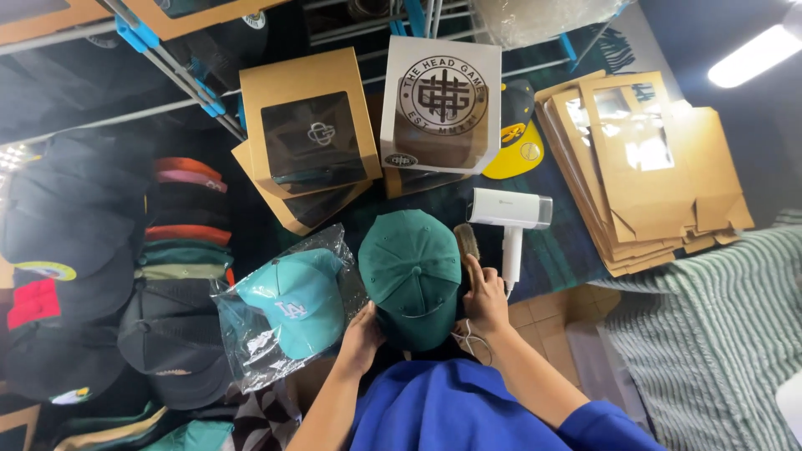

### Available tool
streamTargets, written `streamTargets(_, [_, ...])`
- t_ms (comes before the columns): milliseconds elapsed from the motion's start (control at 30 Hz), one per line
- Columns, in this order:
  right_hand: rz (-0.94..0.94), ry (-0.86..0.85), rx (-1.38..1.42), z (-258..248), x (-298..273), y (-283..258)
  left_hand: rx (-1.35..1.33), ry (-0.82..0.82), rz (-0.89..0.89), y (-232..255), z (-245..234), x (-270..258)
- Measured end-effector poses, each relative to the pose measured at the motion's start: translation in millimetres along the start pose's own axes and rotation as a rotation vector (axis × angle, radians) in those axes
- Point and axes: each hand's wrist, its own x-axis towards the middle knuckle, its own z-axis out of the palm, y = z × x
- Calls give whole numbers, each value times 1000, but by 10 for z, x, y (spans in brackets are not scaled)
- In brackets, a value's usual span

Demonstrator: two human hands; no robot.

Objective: The person is using a handheld steamer and a brush to clean and shape several baseball caps, removing wrinkles and lint.

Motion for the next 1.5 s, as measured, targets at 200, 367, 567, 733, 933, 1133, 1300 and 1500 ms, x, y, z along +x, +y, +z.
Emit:
streamTargets(200, [340,-218,579,-459,-262,-11,30,-31,-35,21,-7,-3])
streamTargets(367, [767,-163,1302,-854,-995,-404,113,-29,-27,85,-6,-26])
streamTargets(567, [549,-101,1381,-1117,-153,-921,150,-15,-52,111,-17,4])
streamTargets(733, [326,-235,1063,-1349,804,-953,200,-32,-58,166,16,-31])
streamTargets(933, [515,-104,1253,-1174,-340,-754,240,-10,-84,127,-19,-45])
streamTargets(1133, [878,-493,1034,-1130,-1590,-51,195,-49,-21,62,-56,-9])
streamTargets(1300, [837,-263,1024,-866,-455,50,176,34,-53,39,-58,23])
streamTargets(1500, [-69,-378,755,-1695,1258,-1224,359,114,-78,115,55,-34])
